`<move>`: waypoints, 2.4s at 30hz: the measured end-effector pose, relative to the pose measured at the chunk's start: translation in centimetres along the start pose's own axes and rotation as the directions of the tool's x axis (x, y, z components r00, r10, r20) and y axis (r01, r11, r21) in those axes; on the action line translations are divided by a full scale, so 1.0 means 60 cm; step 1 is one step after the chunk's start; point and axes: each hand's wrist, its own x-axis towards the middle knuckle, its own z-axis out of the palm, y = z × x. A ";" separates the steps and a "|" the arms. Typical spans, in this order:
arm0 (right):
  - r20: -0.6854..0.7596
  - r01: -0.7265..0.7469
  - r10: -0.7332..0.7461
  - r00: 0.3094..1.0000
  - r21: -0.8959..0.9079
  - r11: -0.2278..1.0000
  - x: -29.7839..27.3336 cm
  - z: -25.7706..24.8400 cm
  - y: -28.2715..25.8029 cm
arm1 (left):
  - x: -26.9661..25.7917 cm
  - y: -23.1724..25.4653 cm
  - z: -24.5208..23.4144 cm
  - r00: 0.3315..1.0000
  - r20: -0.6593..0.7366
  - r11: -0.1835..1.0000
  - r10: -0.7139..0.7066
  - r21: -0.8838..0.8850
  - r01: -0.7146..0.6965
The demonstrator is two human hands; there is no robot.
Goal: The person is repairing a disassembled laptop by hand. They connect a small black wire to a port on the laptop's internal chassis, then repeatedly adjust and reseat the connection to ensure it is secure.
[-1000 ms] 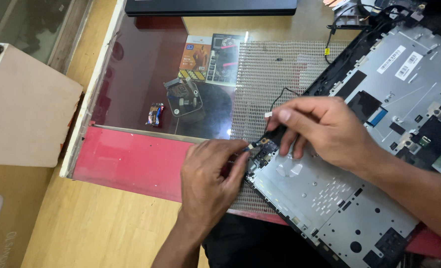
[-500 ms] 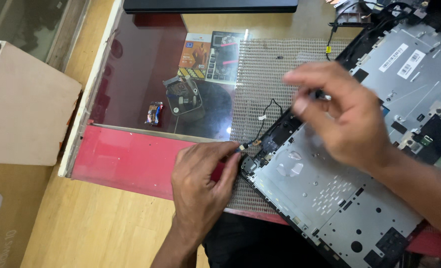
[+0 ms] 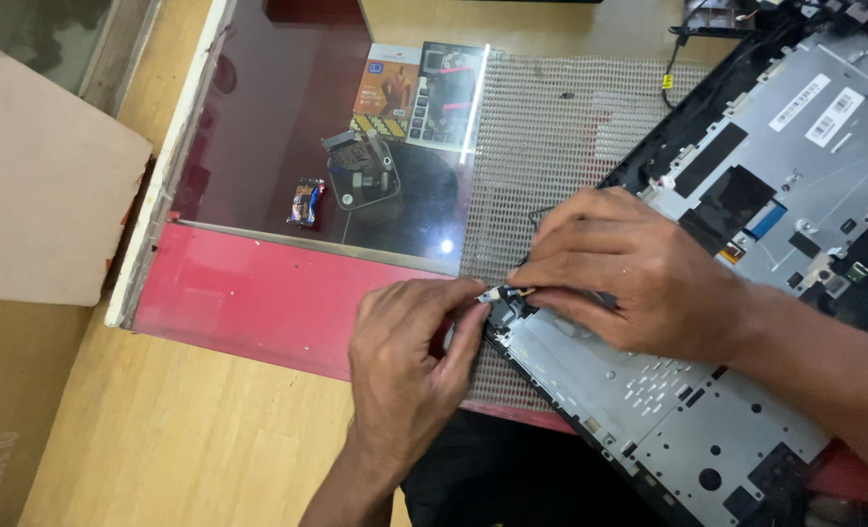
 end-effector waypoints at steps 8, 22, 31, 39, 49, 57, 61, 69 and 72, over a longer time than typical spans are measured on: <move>0.000 -0.080 0.080 0.997 -0.044 0.996 0.004 -0.002 -0.001 | -0.016 0.010 -0.004 0.999 0.022 0.997 -0.050 0.057 0.049; 0.010 -0.131 0.131 0.991 -0.017 0.991 0.012 0.000 -0.006 | -0.016 0.009 -0.006 0.997 0.005 0.995 -0.074 -0.067 0.074; 0.106 -0.220 0.217 0.970 0.024 0.975 0.024 -0.008 -0.020 | -0.010 -0.005 -0.022 0.993 0.109 0.963 -0.052 -0.257 0.078; 0.081 -0.262 0.266 0.960 -0.058 0.963 0.029 -0.011 -0.021 | -0.014 -0.012 -0.025 0.989 0.139 0.945 -0.058 -0.312 0.100; 0.185 -0.192 0.200 0.962 -0.063 0.979 0.028 -0.003 -0.023 | -0.015 -0.013 -0.023 0.990 0.132 0.947 -0.055 -0.308 0.094; 0.180 -0.171 0.186 0.966 -0.094 0.981 0.027 0.001 -0.024 | -0.016 -0.011 -0.023 0.995 0.084 0.948 -0.054 -0.309 0.077; 0.183 -0.161 0.172 0.968 -0.071 0.984 0.031 -0.002 -0.026 | -0.017 -0.014 -0.024 0.994 0.092 0.945 -0.054 -0.318 0.080; 0.197 -0.144 0.169 0.966 -0.138 0.980 0.024 -0.001 -0.027 | -0.017 -0.014 -0.022 0.996 0.072 0.948 -0.049 -0.310 0.069; 0.178 -0.189 0.209 0.962 -0.121 0.974 0.025 0.001 -0.031 | -0.017 -0.015 -0.022 0.995 0.091 0.946 -0.045 -0.316 0.072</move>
